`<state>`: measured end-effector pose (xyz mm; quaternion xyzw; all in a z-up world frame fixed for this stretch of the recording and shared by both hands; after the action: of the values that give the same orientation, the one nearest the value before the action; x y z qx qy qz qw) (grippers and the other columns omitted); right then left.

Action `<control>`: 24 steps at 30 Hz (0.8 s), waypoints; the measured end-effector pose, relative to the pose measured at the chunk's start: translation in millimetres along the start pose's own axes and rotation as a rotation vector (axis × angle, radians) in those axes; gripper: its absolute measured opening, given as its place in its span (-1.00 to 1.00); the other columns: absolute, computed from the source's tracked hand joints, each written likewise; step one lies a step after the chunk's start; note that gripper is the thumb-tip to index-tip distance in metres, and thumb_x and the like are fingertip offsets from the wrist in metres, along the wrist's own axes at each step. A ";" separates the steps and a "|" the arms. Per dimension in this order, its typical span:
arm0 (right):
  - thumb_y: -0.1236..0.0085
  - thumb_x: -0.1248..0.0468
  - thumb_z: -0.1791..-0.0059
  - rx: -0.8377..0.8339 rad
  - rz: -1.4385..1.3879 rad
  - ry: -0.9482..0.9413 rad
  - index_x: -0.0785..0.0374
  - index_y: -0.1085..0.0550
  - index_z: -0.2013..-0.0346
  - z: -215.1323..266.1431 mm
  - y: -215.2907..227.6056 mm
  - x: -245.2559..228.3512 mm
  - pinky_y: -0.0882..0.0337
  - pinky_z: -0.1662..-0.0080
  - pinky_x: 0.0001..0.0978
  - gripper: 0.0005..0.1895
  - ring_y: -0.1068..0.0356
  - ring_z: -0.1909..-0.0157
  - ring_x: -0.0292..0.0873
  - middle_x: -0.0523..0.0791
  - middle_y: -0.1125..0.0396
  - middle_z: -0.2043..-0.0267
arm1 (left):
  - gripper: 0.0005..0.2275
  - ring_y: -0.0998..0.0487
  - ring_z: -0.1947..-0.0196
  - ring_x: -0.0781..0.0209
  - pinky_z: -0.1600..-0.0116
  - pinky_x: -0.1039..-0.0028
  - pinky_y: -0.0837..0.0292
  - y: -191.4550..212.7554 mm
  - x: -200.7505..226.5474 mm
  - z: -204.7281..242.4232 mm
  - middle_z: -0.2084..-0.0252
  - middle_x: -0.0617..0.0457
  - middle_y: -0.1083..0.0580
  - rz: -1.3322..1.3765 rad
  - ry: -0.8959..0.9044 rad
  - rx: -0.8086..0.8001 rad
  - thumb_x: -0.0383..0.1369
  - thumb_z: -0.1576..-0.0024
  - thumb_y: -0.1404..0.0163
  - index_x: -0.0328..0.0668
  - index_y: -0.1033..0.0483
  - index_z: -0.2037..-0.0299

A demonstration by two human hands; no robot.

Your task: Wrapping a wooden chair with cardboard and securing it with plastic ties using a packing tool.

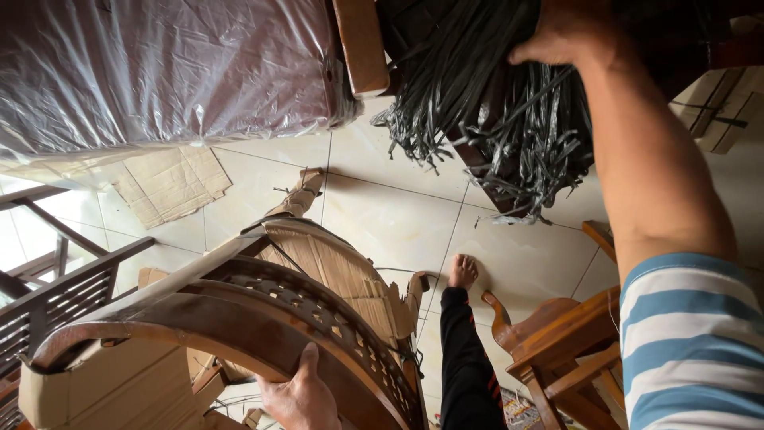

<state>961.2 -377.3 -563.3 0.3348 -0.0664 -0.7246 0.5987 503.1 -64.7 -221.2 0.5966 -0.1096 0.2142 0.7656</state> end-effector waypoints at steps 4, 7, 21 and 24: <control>-0.31 -0.04 0.00 0.226 0.251 -0.115 0.36 -0.42 -0.25 61.9 8.5 -55.8 -0.43 -0.01 -0.07 -0.31 -0.39 -0.12 0.24 0.17 -0.38 -0.16 | -0.39 -0.61 0.01 -0.05 -0.06 0.21 -0.61 -0.5 10.8 5.3 -0.06 -0.09 -0.55 0.062 0.014 -0.033 -0.51 0.07 -0.18 -0.24 -0.40 -0.28; -0.11 0.58 0.10 0.363 0.084 -0.236 0.36 -0.50 0.16 37.2 -8.1 -34.6 -0.49 0.28 -0.21 -0.76 -0.45 0.18 0.13 0.08 -0.41 0.20 | -0.45 -0.62 0.07 0.03 0.00 0.29 -0.59 1.8 11.4 4.1 0.01 -0.04 -0.59 0.017 0.037 -0.030 -0.46 0.08 -0.19 -0.20 -0.47 -0.21; -0.06 0.47 0.02 0.767 0.000 -0.362 0.26 -0.54 0.20 -24.2 -48.4 50.0 -0.55 0.26 -0.33 -0.84 -0.53 0.17 -0.05 -0.01 -0.49 0.20 | -0.60 -0.61 0.20 0.15 0.07 0.37 -0.52 3.3 18.7 3.7 0.16 0.01 -0.62 0.052 0.048 -0.111 -0.48 0.09 -0.13 -0.19 -0.52 -0.02; -0.05 0.59 0.21 0.838 -0.046 0.071 0.46 -0.54 0.03 65.9 -19.2 2.0 -0.53 0.13 -0.15 -0.56 -0.51 0.09 0.26 0.18 -0.50 0.13 | -0.61 -0.63 0.20 0.11 0.05 0.34 -0.55 8.7 35.8 15.9 0.14 -0.02 -0.63 0.104 0.071 -0.158 -0.51 0.05 -0.12 -0.20 -0.46 -0.04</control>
<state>908.0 -393.9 -523.1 0.5755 -0.3271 -0.6362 0.3963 532.2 -71.1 -194.2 0.5198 -0.1296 0.2652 0.8016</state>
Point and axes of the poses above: each hand's wrist, its own z-axis away from the middle knuckle, its own y-axis out of the back of the hand, x = y × z, the point moved 2 cm from there along -z, towards the middle knuckle
